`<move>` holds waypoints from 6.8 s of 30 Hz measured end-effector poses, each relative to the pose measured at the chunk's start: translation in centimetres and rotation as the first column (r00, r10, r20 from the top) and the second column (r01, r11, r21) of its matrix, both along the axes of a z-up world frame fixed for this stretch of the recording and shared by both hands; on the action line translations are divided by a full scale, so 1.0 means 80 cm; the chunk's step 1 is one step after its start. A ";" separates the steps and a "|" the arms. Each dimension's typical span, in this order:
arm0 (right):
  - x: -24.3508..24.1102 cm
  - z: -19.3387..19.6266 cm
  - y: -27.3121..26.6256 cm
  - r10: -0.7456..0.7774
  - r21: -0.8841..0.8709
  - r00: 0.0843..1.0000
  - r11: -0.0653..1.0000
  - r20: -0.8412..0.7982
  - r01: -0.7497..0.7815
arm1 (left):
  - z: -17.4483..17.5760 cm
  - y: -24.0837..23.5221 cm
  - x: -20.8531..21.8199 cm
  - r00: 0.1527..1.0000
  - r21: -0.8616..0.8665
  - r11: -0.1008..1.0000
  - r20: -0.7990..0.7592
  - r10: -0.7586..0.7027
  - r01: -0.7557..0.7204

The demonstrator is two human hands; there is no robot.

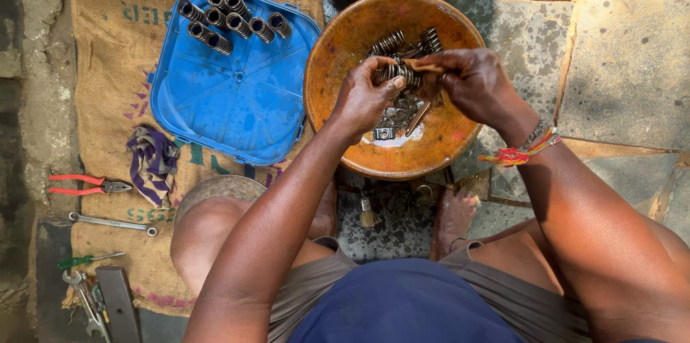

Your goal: The person sits on the ground and cleans metal springs by scrubbing them with a brush and a cloth in a bucket of liquid. The person then places the cleaned springs into a blue plastic container.

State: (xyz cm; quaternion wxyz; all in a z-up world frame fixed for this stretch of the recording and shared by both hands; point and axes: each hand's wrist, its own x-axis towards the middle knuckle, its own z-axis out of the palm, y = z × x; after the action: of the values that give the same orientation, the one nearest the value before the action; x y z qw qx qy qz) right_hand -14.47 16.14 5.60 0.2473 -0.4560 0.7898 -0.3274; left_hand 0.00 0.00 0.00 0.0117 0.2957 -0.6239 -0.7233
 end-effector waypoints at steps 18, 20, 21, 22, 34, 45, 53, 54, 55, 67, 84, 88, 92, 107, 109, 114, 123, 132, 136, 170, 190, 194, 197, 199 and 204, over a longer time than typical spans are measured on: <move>-0.022 0.051 0.009 0.019 -0.324 0.544 0.820 0.839 0.471 | 0.020 -0.002 0.001 0.952 0.626 0.773 -0.167 0.255 -0.097; -0.021 0.058 0.012 0.012 -0.317 0.533 0.816 0.846 0.483 | 0.017 -0.002 -0.003 0.963 0.531 0.837 -0.135 0.235 -0.130; -0.019 0.059 0.013 0.008 -0.311 0.527 0.815 0.850 0.489 | 0.016 -0.002 -0.005 0.967 0.481 0.864 -0.117 0.227 -0.145; -0.018 0.060 0.013 0.056 -0.343 0.511 0.803 0.858 0.488 | 0.017 -0.001 -0.007 0.978 0.391 0.909 -0.083 0.190 -0.143; 0.020 0.075 -0.003 -0.013 -0.233 0.861 0.961 0.509 0.152 | 0.036 -0.002 -0.018 0.993 0.082 0.994 -0.089 0.073 -0.065; 0.036 0.051 -0.016 0.027 -0.126 0.946 0.990 -0.322 -0.071 | 0.049 0.001 -0.005 0.938 -0.336 0.929 -0.242 -0.246 0.157; 0.023 -0.006 -0.017 0.006 -0.139 0.990 0.990 -0.143 -0.026 | 0.072 0.007 0.001 0.859 -0.805 0.575 -0.186 -0.476 0.144; 0.026 -0.010 -0.016 -0.018 -0.186 0.982 0.982 -0.188 -0.018 | 0.070 0.008 0.002 0.869 -0.808 0.567 -0.157 -0.470 0.161; 0.030 -0.014 -0.017 -0.039 -0.233 0.973 0.972 -0.228 -0.016 | 0.068 0.007 0.005 0.879 -0.810 0.560 -0.125 -0.459 0.178; 0.046 -0.016 -0.025 0.012 0.001 0.796 1.000 -0.605 -0.015 | 0.006 0.013 -0.004 0.986 0.140 0.990 0.166 -0.027 0.004; 0.012 -0.022 -0.027 0.024 0.095 0.992 0.995 -0.121 -0.013 | 0.062 -0.003 0.000 0.950 -0.475 0.846 -0.059 -0.306 0.243; 0.036 -0.028 -0.025 -0.060 0.003 0.980 0.998 -0.192 0.062 | 0.072 0.012 0.011 0.941 -0.762 0.591 0.072 -0.329 0.265; 0.047 -0.020 -0.031 -0.098 0.082 0.915 0.987 -0.392 0.141 | 0.065 0.018 0.000 0.909 -0.566 0.749 0.399 -0.118 0.345; 0.028 -0.004 -0.026 -0.035 0.115 0.855 0.987 -0.517 0.110 | 0.039 0.019 0.009 0.972 -0.730 0.675 -0.064 -0.226 0.109; 0.032 -0.001 -0.022 -0.018 0.018 0.826 0.999 -0.564 0.034 | 0.039 0.026 0.006 0.991 -0.693 0.719 -0.057 -0.122 0.049; 0.038 0.000 -0.020 0.038 0.014 0.782 0.999 -0.622 -0.037 | 0.039 0.019 -0.001 0.977 -0.109 0.990 0.202 -0.067 0.090; 0.026 0.002 -0.027 0.109 0.204 0.976 0.977 -0.190 -0.069 | 0.055 0.010 0.015 0.899 -0.771 0.585 -0.038 -0.437 0.252; 0.033 -0.002 -0.022 0.092 0.159 0.898 0.987 -0.430 -0.025 | 0.072 0.019 0.001 0.916 -0.271 0.908 0.332 -0.225 0.321; 0.034 -0.002 -0.021 0.126 0.199 0.918 0.979 -0.375 -0.053 | 0.043 0.017 0.012 0.948 -0.590 0.773 -0.042 -0.315 0.230; 0.014 -0.043 -0.026 -0.127 -0.205 0.855 0.944 0.502 0.260 | 0.035 -0.002 0.009 0.985 -0.550 0.834 -0.108 -0.133 0.052; 0.039 -0.015 -0.031 -0.102 -0.265 0.832 0.963 -0.545 -0.055 | 0.024 -0.020 0.004 0.946 -0.592 0.766 0.015 0.324 -0.253; 0.016 -0.048 -0.021 -0.130 -0.163 0.875 0.985 -0.467 0.060 | 0.005 -0.045 -0.004 0.895 0.111 0.889 0.009 0.445 -0.444; -0.010 -0.074 -0.021 -0.217 -0.005 0.947 0.975 -0.238 0.222 | -0.002 -0.039 -0.004 0.891 0.338 0.856 -0.094 0.444 -0.391; -0.020 -0.080 -0.015 -0.211 -0.129 0.910 0.954 0.356 0.272 | -0.001 -0.033 -0.005 0.901 0.372 0.863 -0.131 0.413 -0.342; -0.027 -0.091 -0.005 -0.116 -0.159 0.916 0.969 0.384 0.189 | 0.032 -0.033 -0.006 0.900 0.472 0.859 -0.258 0.352 -0.200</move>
State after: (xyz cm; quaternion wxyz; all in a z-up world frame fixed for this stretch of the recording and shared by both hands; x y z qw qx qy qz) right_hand -16.66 15.72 -1.66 0.3207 -0.3442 0.7264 -0.5010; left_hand -0.44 -2.67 2.52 0.1566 0.2510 -0.3860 -0.8738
